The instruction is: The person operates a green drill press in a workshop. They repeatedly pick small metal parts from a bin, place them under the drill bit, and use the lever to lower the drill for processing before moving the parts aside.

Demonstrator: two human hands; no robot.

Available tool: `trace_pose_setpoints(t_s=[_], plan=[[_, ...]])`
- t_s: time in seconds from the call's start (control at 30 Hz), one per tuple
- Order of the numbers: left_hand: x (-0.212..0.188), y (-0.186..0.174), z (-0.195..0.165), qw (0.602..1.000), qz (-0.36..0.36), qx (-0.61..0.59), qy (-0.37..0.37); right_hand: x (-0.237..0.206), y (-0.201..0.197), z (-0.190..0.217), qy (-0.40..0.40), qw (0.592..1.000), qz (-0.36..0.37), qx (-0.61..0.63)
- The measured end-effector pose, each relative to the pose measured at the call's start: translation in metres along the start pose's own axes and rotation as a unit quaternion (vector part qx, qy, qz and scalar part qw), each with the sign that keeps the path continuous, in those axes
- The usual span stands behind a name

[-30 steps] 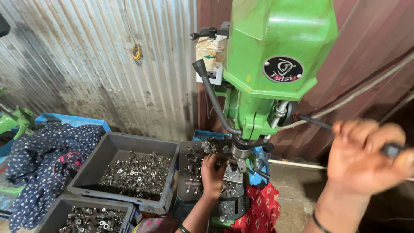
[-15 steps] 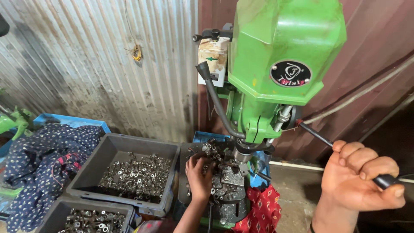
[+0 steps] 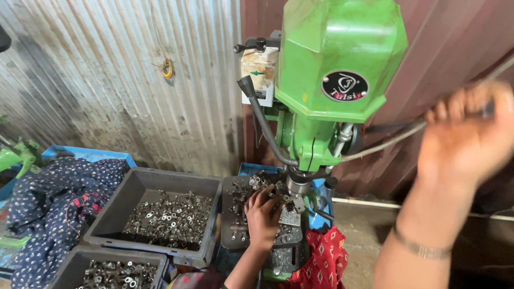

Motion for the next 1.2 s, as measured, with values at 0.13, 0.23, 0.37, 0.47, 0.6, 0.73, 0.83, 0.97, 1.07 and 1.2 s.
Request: trace_pose_setpoints(t_s=[0.13,0.23,0.37,0.47,0.6,0.73,0.83,0.97,1.07,1.2], plan=[[0.001,0.001,0.004,1.000,-0.002,-0.006,0.030,-0.116,-0.021,0.012,-0.075,0.997,0.004,0.023],[0.004,0.004,0.007,0.999,0.005,0.010,0.040,-0.139,-0.042,0.007,-0.080,0.996,-0.010,0.024],[0.006,0.004,0.006,0.998,-0.016,0.019,0.051,-0.130,-0.052,0.002,-0.089,0.996,-0.023,-0.006],[0.008,0.002,0.005,0.998,-0.019,0.020,0.061,-0.113,-0.040,0.002,-0.119,0.991,-0.035,-0.053],[0.009,-0.001,-0.001,0.995,-0.010,0.017,0.095,-0.037,-0.016,-0.007,-0.086,0.993,-0.042,-0.072],[0.017,0.007,0.012,0.995,0.097,0.023,-0.002,0.036,-0.003,-0.043,0.099,0.956,-0.069,0.267],[0.024,-0.015,0.021,0.993,0.082,0.087,0.008,0.053,0.003,-0.038,0.078,0.994,0.004,0.080],[0.036,-0.081,0.042,0.963,-0.159,0.209,-0.056,0.044,0.005,-0.033,0.053,0.998,0.019,0.004],[0.048,-0.072,0.042,0.976,-0.111,0.185,-0.041,0.043,0.008,-0.032,0.040,0.999,0.006,-0.002],[0.084,-0.026,0.042,0.973,0.039,0.219,-0.061,0.045,0.014,-0.030,0.034,0.999,-0.002,-0.013]])
Point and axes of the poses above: each hand's wrist, its own x-axis towards the middle knuckle, its own y-axis out of the palm, z = x × y, the point moved 8 cm from there along x, towards the middle knuckle, and after that the axes turned 3 degrees about -y, right-handed, at the moved point
